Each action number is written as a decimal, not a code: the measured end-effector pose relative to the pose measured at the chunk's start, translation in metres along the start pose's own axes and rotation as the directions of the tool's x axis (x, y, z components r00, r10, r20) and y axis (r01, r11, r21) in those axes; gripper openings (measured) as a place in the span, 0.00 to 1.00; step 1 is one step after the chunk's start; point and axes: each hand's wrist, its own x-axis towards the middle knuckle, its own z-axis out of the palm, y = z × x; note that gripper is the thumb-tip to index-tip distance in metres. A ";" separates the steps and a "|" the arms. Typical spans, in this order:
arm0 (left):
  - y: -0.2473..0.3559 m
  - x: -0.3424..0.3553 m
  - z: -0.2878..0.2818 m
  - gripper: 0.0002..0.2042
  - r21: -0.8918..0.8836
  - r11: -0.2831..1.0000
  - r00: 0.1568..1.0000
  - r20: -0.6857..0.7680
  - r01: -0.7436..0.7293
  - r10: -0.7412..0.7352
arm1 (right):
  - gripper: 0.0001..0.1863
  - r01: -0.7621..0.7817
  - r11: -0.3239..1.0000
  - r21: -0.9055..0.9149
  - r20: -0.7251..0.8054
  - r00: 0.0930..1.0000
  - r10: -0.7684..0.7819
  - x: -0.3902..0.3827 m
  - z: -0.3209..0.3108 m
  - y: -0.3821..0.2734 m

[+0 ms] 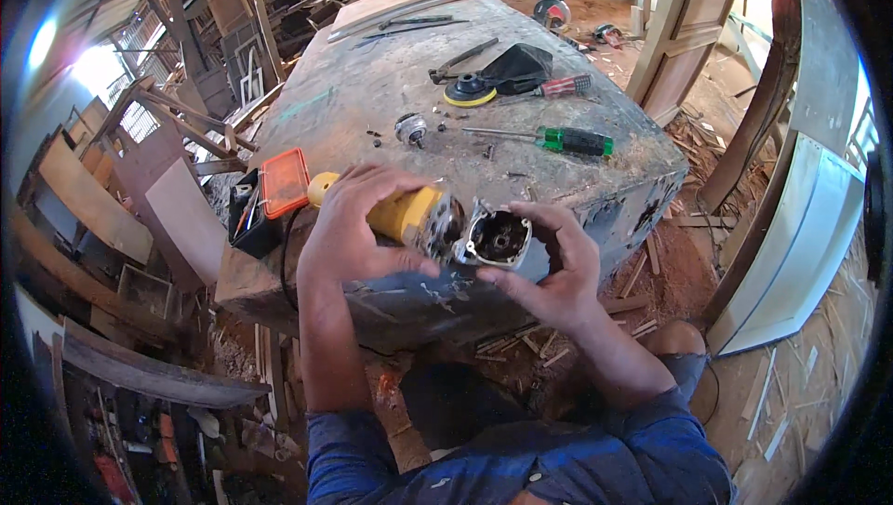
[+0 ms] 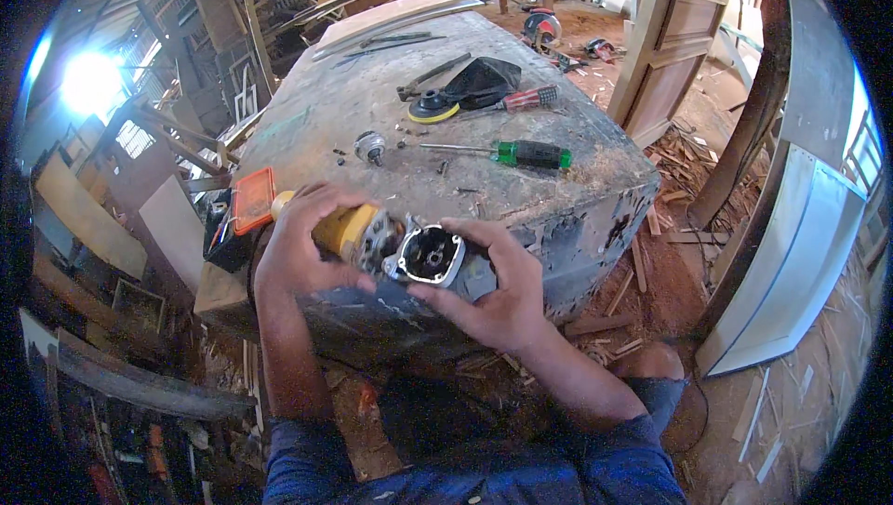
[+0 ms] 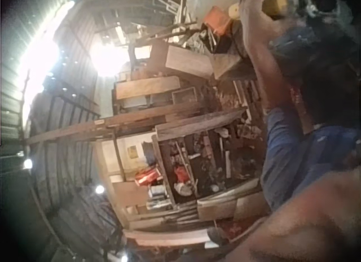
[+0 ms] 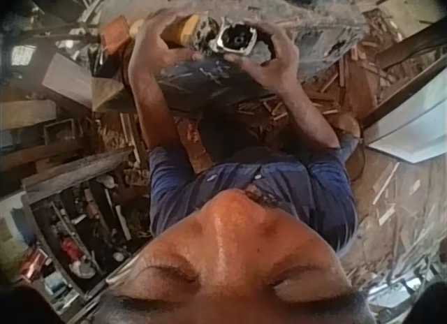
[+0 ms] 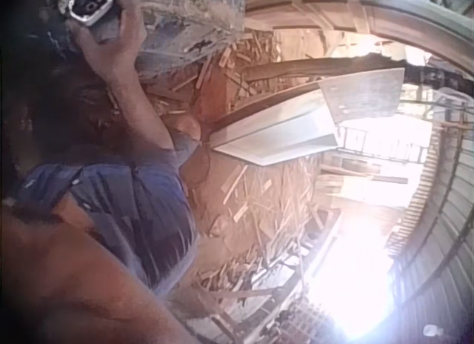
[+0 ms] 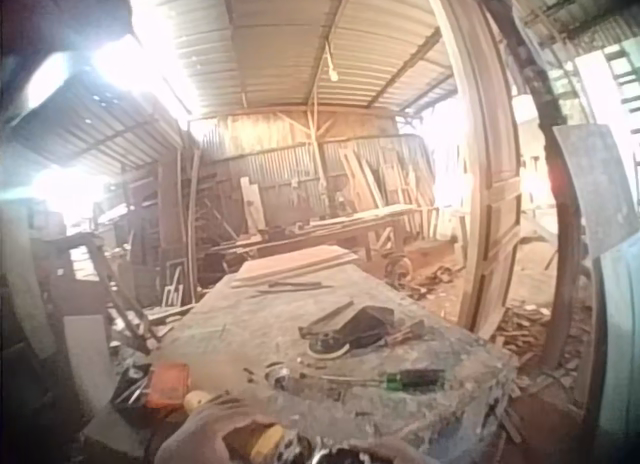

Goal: The person reassembles an angle grinder by inserting the motor rotor into the tool housing, attaching the front gear casing, and probing the internal components using a screwdriver.

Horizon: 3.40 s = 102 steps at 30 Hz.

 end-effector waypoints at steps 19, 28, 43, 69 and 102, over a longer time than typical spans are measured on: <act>0.012 -0.004 -0.008 0.49 0.040 0.997 0.998 0.029 -0.065 0.064 | 0.41 0.138 0.990 -0.022 -0.007 0.990 -0.138 -0.013 0.013 -0.003; 0.015 -0.007 -0.014 0.49 -0.045 0.996 0.995 0.058 -0.082 0.085 | 0.42 0.266 0.962 -0.060 0.011 0.964 -0.266 -0.004 -0.006 -0.011; 0.009 -0.012 -0.009 0.49 0.040 0.998 0.998 0.028 -0.050 0.049 | 0.34 0.703 0.588 -0.399 0.854 0.518 -0.040 0.191 -0.030 -0.017; 0.001 -0.012 -0.005 0.55 0.064 0.997 0.998 0.048 -0.045 0.042 | 0.41 0.148 0.989 0.003 0.046 0.988 -0.148 -0.005 0.007 -0.004; 0.000 0.030 -0.014 0.44 -0.241 0.955 0.927 0.288 -0.173 0.241 | 0.45 0.028 0.998 -0.047 -0.055 0.998 -0.030 -0.017 0.031 -0.005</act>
